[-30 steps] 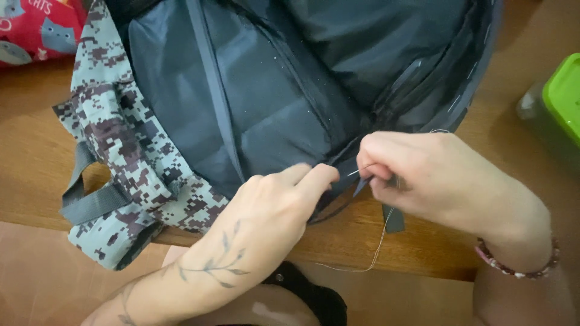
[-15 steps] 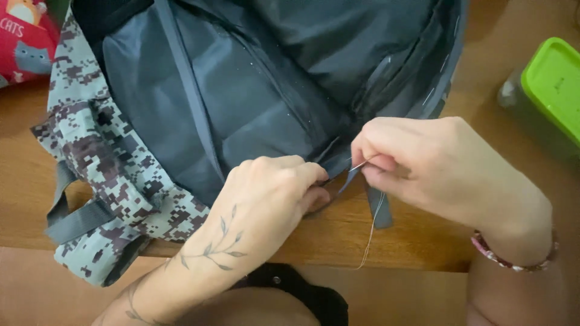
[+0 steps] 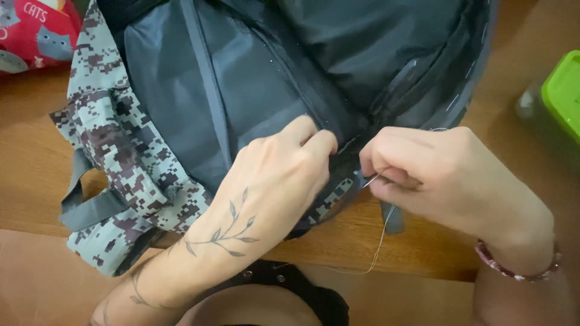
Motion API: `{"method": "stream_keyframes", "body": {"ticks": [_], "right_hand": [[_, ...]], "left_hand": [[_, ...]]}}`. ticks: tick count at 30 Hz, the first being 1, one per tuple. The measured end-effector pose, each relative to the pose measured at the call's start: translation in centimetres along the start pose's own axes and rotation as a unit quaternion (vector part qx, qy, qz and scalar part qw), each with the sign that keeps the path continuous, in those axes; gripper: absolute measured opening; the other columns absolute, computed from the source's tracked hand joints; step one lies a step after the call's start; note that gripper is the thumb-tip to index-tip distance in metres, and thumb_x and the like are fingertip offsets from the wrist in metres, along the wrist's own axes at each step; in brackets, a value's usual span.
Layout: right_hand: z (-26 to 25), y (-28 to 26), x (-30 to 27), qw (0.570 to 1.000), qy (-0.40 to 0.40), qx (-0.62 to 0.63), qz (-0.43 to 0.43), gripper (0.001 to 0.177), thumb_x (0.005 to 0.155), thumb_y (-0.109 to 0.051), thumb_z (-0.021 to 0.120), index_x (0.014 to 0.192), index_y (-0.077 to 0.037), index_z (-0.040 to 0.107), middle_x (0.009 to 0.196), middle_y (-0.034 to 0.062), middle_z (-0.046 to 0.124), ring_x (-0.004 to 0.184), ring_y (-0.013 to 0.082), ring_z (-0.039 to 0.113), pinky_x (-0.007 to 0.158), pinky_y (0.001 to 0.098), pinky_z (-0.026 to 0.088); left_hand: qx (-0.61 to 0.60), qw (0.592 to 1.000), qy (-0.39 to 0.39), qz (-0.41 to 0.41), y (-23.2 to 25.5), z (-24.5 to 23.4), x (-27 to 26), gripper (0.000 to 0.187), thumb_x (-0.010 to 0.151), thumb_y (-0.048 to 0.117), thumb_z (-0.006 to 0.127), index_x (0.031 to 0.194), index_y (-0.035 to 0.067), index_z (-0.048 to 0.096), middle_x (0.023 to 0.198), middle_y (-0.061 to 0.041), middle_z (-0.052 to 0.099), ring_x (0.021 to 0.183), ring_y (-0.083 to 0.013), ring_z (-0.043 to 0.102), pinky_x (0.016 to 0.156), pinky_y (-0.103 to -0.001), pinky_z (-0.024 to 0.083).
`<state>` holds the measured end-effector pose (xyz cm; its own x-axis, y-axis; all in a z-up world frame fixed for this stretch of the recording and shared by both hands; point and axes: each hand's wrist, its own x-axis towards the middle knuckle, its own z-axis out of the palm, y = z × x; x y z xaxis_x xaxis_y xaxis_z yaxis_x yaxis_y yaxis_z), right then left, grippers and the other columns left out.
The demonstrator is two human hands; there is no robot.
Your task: The person threads a needle and sews a gray strap onto a camouflage backpack.
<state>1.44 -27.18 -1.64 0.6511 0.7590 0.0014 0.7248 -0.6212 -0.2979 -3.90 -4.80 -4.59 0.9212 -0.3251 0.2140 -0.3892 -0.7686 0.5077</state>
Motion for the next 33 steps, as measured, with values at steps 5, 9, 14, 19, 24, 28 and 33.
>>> {"method": "stream_keyframes", "body": {"ticks": [5,9,14,19,24,28,33], "right_hand": [[0.4,-0.2,0.4,0.999,-0.001,-0.031,-0.015,0.016,0.078,-0.008,0.064,0.08,-0.021,0.054,0.062,-0.0079,0.044,0.051,0.0113,0.045,0.05,0.0277,0.037],[0.4,-0.1,0.3,0.998,-0.009,-0.063,-0.016,0.015,0.077,-0.009,0.064,0.079,-0.021,0.055,0.061,-0.0073,0.042,0.05,0.0125,0.044,0.048,0.0296,0.037],[0.6,0.1,0.1,0.991,-0.037,-0.13,0.014,0.017,0.084,-0.013,0.059,0.074,-0.023,0.049,0.059,-0.0072,0.042,0.05,0.0159,0.042,0.046,0.0344,0.035],[-0.1,0.4,0.0,0.988,-0.102,-0.096,0.062,0.048,0.081,-0.043,0.078,0.066,-0.02,0.039,0.069,-0.0238,0.07,0.06,0.0073,0.066,0.05,0.032,0.043],[-0.1,0.6,-0.5,0.994,-0.05,-0.079,0.048,0.041,0.087,-0.038,0.077,0.069,-0.019,0.046,0.058,-0.0116,0.052,0.06,0.0052,0.063,0.053,0.0295,0.044],[-0.2,1.2,-0.5,0.997,0.007,-0.072,-0.025,0.017,0.092,-0.024,0.074,0.081,-0.019,0.061,0.06,-0.01,0.047,0.056,0.0067,0.056,0.052,0.0276,0.042],[-0.6,2.4,-0.3,0.996,0.028,-0.01,-0.079,0.028,0.097,-0.013,0.066,0.074,-0.013,0.05,0.075,-0.0096,0.063,0.058,0.0076,0.054,0.051,0.0261,0.038]], "left_hand": [[0.005,0.999,-0.033,0.037,-0.4,0.7,0.2,0.021,0.081,-0.009,0.056,0.09,0.009,0.048,0.091,-0.009,0.046,0.064,-0.0309,0.051,0.045,-0.047,0.042],[0.078,0.987,0.096,0.104,-0.6,2.5,-0.3,0.012,0.073,0.005,0.07,0.064,0.012,0.065,0.101,-0.009,0.051,0.082,-0.0293,0.047,0.059,-0.04,0.037],[0.07,0.986,0.127,0.084,0.2,3.9,-0.6,0.016,0.08,0.006,0.065,0.065,0.007,0.06,0.099,-0.01,0.05,0.082,-0.0306,0.044,0.063,-0.041,0.033],[0.084,0.983,0.156,0.054,0.4,5.1,-0.5,0.027,0.084,0.015,0.072,0.062,0.01,0.056,0.089,-0.007,0.047,0.076,-0.0296,0.041,0.062,-0.042,0.031],[0.024,0.984,0.165,0.068,0.5,3.5,-0.3,0.015,0.079,0.011,0.071,0.074,0.013,0.056,0.089,-0.006,0.049,0.073,-0.0278,0.047,0.061,-0.041,0.033],[0.009,0.987,0.149,0.064,0.5,2.6,-0.1,0.014,0.081,0.009,0.07,0.079,0.013,0.057,0.088,-0.003,0.054,0.062,-0.0265,0.048,0.059,-0.039,0.036],[0.076,0.982,0.154,0.082,1.3,1.7,0.2,0.017,0.086,0.003,0.071,0.079,0.01,0.057,0.092,-0.006,0.051,0.076,-0.0261,0.045,0.062,-0.039,0.034]]}}
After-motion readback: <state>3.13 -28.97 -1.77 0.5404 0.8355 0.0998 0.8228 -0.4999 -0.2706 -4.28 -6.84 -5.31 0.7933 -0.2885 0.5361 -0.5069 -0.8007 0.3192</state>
